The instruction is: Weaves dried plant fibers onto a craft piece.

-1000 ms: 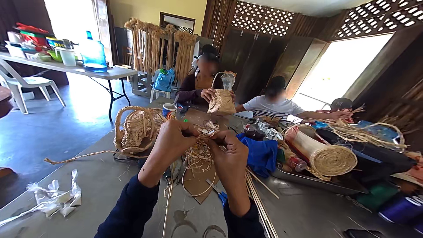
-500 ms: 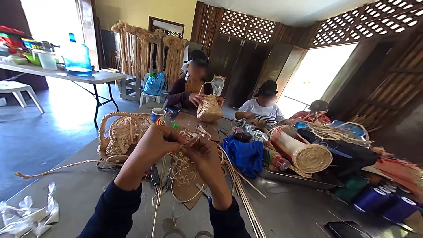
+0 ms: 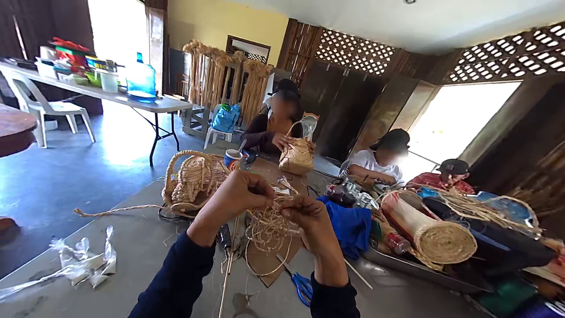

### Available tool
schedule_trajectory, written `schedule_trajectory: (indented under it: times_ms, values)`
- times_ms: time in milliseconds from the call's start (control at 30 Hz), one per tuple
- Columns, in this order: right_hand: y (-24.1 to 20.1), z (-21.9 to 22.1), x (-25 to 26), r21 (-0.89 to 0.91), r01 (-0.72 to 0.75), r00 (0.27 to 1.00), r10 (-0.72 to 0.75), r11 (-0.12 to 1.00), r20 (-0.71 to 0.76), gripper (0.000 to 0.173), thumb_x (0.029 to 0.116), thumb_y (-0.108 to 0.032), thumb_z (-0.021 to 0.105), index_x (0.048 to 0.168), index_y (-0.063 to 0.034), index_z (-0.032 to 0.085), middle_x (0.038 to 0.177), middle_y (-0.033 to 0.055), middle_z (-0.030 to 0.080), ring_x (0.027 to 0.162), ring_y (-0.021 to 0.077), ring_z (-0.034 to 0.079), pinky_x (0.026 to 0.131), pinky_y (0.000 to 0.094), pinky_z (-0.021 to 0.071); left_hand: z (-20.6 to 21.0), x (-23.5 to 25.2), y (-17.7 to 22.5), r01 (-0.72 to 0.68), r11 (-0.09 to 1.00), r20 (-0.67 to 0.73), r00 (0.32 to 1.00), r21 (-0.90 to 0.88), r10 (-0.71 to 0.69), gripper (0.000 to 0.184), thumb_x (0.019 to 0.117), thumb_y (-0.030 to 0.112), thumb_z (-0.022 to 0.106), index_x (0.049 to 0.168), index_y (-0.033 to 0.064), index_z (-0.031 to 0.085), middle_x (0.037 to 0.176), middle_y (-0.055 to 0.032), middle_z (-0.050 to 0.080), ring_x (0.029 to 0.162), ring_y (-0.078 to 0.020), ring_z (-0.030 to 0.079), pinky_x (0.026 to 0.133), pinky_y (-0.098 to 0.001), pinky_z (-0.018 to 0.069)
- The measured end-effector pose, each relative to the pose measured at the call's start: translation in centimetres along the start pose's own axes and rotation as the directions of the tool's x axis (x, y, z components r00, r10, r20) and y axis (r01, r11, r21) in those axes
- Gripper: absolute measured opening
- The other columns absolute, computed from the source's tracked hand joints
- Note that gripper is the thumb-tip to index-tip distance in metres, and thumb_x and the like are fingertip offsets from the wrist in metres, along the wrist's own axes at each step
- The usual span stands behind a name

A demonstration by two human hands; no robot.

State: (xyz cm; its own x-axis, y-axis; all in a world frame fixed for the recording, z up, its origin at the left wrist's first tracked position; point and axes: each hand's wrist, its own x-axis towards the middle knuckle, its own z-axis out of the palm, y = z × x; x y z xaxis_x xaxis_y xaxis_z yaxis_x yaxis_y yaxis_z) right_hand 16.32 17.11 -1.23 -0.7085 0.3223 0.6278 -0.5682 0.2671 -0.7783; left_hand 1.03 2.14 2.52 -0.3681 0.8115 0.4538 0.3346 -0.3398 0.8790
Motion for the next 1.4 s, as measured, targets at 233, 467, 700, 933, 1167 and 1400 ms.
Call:
schedule_trajectory:
  times_ms: [233, 467, 700, 933, 1167, 1400]
  values:
    - [1.0, -0.5, 0.0, 0.111, -0.025, 0.999, 0.029, 0.994, -0.035, 0.018, 0.0851, 0.002, 0.074, 0.099, -0.0086, 0.077, 0.088, -0.0015, 0.076, 0.077, 0.0023, 0.071, 0.071, 0.0195, 0.0593, -0.3, -0.5, -0.2, -0.074, 0.972, 0.203, 0.972, -0.225, 0.121, 0.016, 0.0802, -0.007, 0.073, 0.088, 0.0072, 0.073, 0.076, 0.0065, 0.071, 0.068, -0.0009, 0.066, 0.065, -0.0174, 0.0564]
    - [0.2, 2.3, 0.6, -0.165, 0.063, 0.932, -0.118, 0.984, -0.343, 0.018, 0.0858, 0.012, 0.064, 0.098, -0.0001, 0.069, 0.080, -0.0050, 0.073, 0.072, -0.0003, 0.068, 0.070, 0.0171, 0.0584, 1.7, -0.5, 0.2, 0.017, 0.985, 0.355, 0.934, -0.171, 0.046, 0.022, 0.0778, -0.010, 0.073, 0.088, 0.0078, 0.067, 0.073, 0.0073, 0.069, 0.064, -0.0010, 0.065, 0.061, -0.0174, 0.0558]
    - [-0.7, 1.4, 0.6, -0.438, 0.251, 0.760, -0.456, 0.863, -0.463, 0.015, 0.0858, 0.012, 0.065, 0.096, 0.0010, 0.068, 0.079, -0.0013, 0.072, 0.073, 0.0056, 0.071, 0.073, 0.0226, 0.0618, 3.8, -0.2, -0.2, 0.078, 0.997, 0.460, 0.884, 0.018, -0.077, 0.019, 0.0797, -0.007, 0.076, 0.086, 0.0072, 0.066, 0.069, 0.0079, 0.065, 0.059, 0.0009, 0.060, 0.056, -0.0158, 0.0515]
    - [-1.9, 1.1, 0.5, -0.469, 0.320, 0.665, -0.548, 0.823, -0.507, 0.018, 0.0854, 0.015, 0.064, 0.096, -0.0003, 0.067, 0.079, -0.0019, 0.072, 0.071, 0.0051, 0.071, 0.071, 0.0209, 0.0619, 5.0, 0.2, -0.4, 0.193, 0.979, 0.462, 0.864, 0.066, -0.202, 0.034, 0.0815, -0.006, 0.076, 0.111, 0.0017, 0.062, 0.073, 0.0037, 0.067, 0.061, -0.0026, 0.063, 0.059, -0.0188, 0.0540]
    - [-1.9, 1.3, 0.5, -0.464, 0.220, 0.784, -0.438, 0.858, -0.439, 0.016, 0.0821, 0.011, 0.070, 0.095, 0.0023, 0.068, 0.082, -0.0003, 0.073, 0.075, 0.0022, 0.070, 0.074, 0.0184, 0.0605, 6.1, 0.7, -1.9, 0.215, 0.973, 0.527, 0.838, -0.082, -0.140, 0.026, 0.0807, -0.008, 0.073, 0.102, 0.0053, 0.068, 0.072, 0.0063, 0.069, 0.061, -0.0017, 0.064, 0.061, -0.0184, 0.0553]
    - [-2.1, -1.3, 0.4, -0.525, 0.021, 0.848, -0.293, 0.851, -0.441, 0.017, 0.0832, 0.008, 0.072, 0.100, 0.0045, 0.070, 0.082, 0.0032, 0.073, 0.071, 0.0019, 0.070, 0.069, 0.0171, 0.0595, 6.2, 0.8, -2.0, 0.202, 0.977, 0.490, 0.859, -0.060, -0.148, 0.018, 0.0828, -0.008, 0.073, 0.093, 0.0057, 0.069, 0.074, 0.0058, 0.069, 0.062, -0.0023, 0.064, 0.061, -0.0188, 0.0553]
